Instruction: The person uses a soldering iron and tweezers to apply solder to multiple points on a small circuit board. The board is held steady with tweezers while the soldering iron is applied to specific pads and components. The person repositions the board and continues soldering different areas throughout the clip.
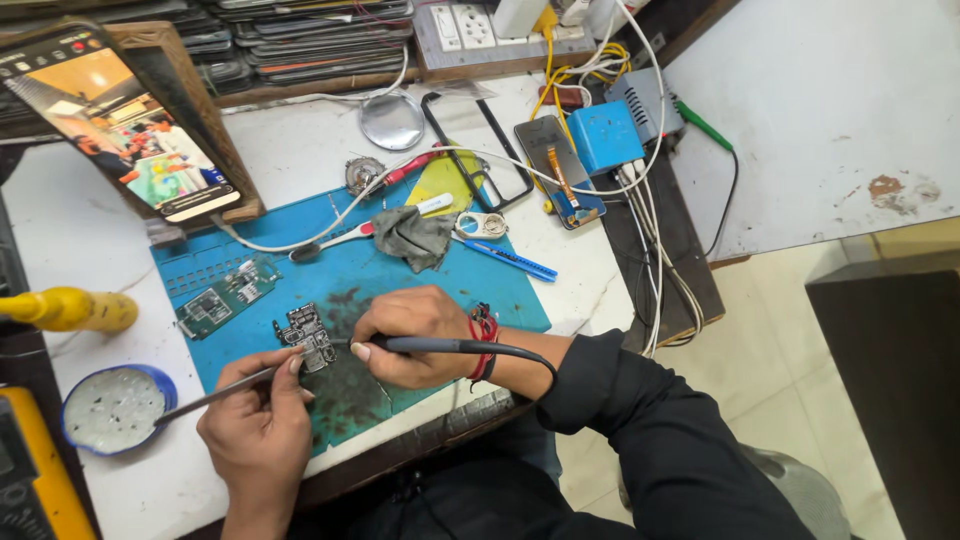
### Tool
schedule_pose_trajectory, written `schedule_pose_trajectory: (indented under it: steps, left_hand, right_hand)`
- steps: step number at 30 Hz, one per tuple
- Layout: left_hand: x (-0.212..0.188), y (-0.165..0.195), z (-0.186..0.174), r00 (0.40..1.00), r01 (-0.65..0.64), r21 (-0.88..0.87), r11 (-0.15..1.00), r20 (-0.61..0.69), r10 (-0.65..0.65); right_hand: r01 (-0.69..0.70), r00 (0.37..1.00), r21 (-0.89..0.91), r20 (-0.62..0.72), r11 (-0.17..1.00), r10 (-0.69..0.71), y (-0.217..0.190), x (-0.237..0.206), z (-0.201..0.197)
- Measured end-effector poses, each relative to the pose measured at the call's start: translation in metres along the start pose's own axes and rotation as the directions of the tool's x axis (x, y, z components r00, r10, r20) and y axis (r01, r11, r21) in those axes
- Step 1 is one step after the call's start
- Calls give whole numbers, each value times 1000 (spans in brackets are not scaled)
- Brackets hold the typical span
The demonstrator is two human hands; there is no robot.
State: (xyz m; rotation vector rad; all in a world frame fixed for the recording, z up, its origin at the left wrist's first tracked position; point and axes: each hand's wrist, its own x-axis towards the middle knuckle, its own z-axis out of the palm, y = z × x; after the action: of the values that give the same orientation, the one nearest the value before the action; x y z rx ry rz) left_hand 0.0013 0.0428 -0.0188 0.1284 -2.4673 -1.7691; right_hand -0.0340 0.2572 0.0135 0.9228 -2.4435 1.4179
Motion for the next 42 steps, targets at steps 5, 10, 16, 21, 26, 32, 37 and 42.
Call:
schedule_pose_trajectory:
  steps: [5, 10, 16, 21, 26, 32, 37, 42]
  left_hand:
    - [6, 5, -5, 997, 57, -10, 998, 61, -56]
    - [17, 11, -12, 965, 207, 59, 977, 152, -214]
    - [36, -12, -16, 968, 164, -55, 985, 202, -150]
    - [39, -17, -23, 981, 42, -80, 996, 191, -27]
    - [43, -4, -28, 981, 58, -113, 992, 190, -35]
    - [46, -8, -33, 980, 30, -112, 993, 197, -7]
    - [49, -9, -33, 981, -14, -126, 992, 188, 38]
    - [50, -9, -34, 981, 1, -105, 994, 191, 19]
  right_hand:
    - [32, 999, -14, -15, 999, -33, -4, -5, -1]
    - [34, 999, -12, -3, 999, -34, -6, -3, -3]
    - [11, 1000, -59, -5, 998, -11, 0, -2, 7]
    - [6, 999, -15, 40, 1000, -6, 2, 1, 13]
    - [6, 999, -32, 41, 999, -4, -1, 8, 18]
    - [-3, 999, -30, 50, 1000, 4, 1, 10, 25]
    - [3, 999, -24, 44, 1000, -2, 5, 12, 27]
    - [-3, 999, -36, 49, 999, 5, 6, 14, 27]
